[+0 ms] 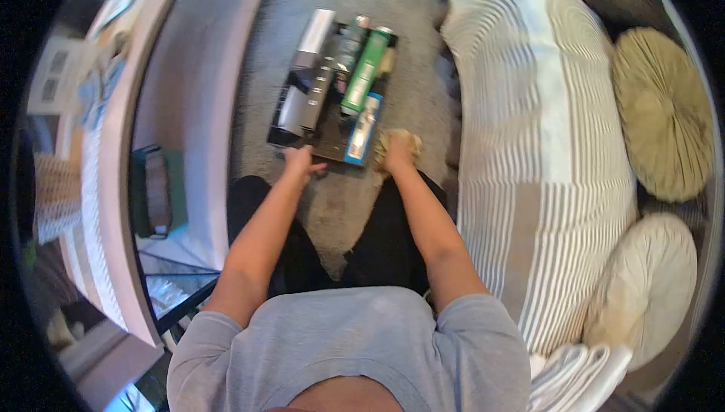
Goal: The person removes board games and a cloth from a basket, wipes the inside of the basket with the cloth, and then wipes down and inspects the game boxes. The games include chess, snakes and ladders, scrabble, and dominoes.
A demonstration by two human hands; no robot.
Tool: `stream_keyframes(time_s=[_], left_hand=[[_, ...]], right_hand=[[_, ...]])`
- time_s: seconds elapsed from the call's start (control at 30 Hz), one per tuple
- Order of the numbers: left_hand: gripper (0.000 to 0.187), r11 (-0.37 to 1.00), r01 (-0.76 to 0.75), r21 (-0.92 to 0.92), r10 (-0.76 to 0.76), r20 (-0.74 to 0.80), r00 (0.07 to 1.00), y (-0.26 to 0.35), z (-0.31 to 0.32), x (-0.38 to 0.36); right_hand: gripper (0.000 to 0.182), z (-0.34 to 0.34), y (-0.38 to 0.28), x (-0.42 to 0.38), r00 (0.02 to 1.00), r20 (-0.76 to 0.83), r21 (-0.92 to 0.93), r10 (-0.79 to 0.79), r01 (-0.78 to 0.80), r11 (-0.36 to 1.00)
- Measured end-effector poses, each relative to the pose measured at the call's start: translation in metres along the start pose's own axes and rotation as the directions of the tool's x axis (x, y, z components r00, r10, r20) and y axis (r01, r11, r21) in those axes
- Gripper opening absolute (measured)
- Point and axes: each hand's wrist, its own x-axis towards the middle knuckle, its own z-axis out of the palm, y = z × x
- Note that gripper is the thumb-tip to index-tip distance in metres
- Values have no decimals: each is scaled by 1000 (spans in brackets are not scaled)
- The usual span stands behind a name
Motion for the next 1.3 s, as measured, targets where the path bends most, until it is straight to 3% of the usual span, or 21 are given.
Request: stream_keyframes(time_s=[0.07, 0.1, 0.2, 0.27, 0.33, 0.43, 0.53, 0.57, 0.6, 0.63, 0.7, 0.8, 0.87, 0.9, 0.97, 1.0, 1.07, 1.17, 1.2, 1.27, 1.3], left_hand=[[78, 989, -144, -21, 142, -82, 986, -7, -3, 11], [82, 990, -141, 30, 143, -113, 983, -3, -8, 17], [93, 982, -113, 151, 130, -105, 986, 17, -34, 28], [92, 975, -116, 188, 133, -82, 988, 29, -54, 25], [92, 964, -126, 233, 138, -35, 990, 33, -65, 26], [95, 916, -187, 355, 211, -29, 977, 27, -76, 25], [97, 873, -189, 449, 201, 21, 979, 23, -86, 15], [100, 896, -186, 404, 191, 27, 981, 13, -90, 26], [103, 914, -187, 360, 186, 39, 982, 10, -92, 35], [101, 906, -229, 356, 220, 67, 973, 10, -94, 39], [96, 898, -273, 346, 241, 135, 961, 9, -93, 50], [80, 885, -250, 393, 210, 142, 967, 32, -105, 52], [71, 835, -273, 478, 218, 169, 961, 56, -113, 49], [69, 828, -272, 490, 210, 177, 961, 64, -116, 50], [68, 794, -267, 546, 202, 178, 963, 76, -114, 48], [72, 763, -281, 582, 254, 131, 958, 65, -119, 76], [78, 771, -254, 584, 150, 220, 964, 76, -122, 83], [74, 776, -221, 591, 100, 231, 968, 84, -123, 81], [67, 780, -203, 593, 110, 189, 976, 83, -123, 82], [74, 774, -197, 601, 90, 204, 975, 93, -117, 46], [79, 778, -244, 579, 175, 174, 969, 91, -116, 33]], right_hand=[[40, 10, 14, 19, 990, 139, 192, -16, -11, 981], [27, -21, 8, 9, 981, 153, 268, 121, -159, 950], [26, -88, 22, 20, 976, -52, 417, 212, -172, 893], [25, -110, 33, 44, 971, -88, 719, 220, -91, 689], [23, -193, -25, 38, 976, -217, 856, 17, 182, 485], [30, -302, -146, 6, 928, -300, 939, -220, 328, 101], [39, -364, -254, -29, 725, -418, 899, -547, 417, -134], [40, -376, -287, -40, 624, -499, 834, -602, 534, -138], [43, -375, -320, -43, 483, -622, 742, -616, 614, -268], [40, -372, -353, -52, 507, -607, 779, -612, 534, -329], [54, -378, -371, -69, 229, -834, 346, -502, 925, -154], [64, -390, -325, -45, 252, -734, 385, -631, 919, -82], [56, -392, -260, -3, 519, -325, 666, -791, 719, 198], [42, -362, -227, 30, 429, -586, 387, -688, 893, 227], [41, -298, -143, 69, 693, -372, 329, -618, 721, 610], [44, -264, -108, 85, 799, -148, 236, -582, 600, 764], [42, -212, -70, 79, 776, 59, 35, -628, 627, 778], [52, -161, -64, 73, 765, -51, -164, -642, 627, 761], [52, -161, -68, 75, 768, -49, -161, -638, 625, 764], [58, -177, -78, 82, 827, 186, -69, -531, 550, 832], [54, -190, -79, 77, 803, 112, -52, -586, 593, 803]])
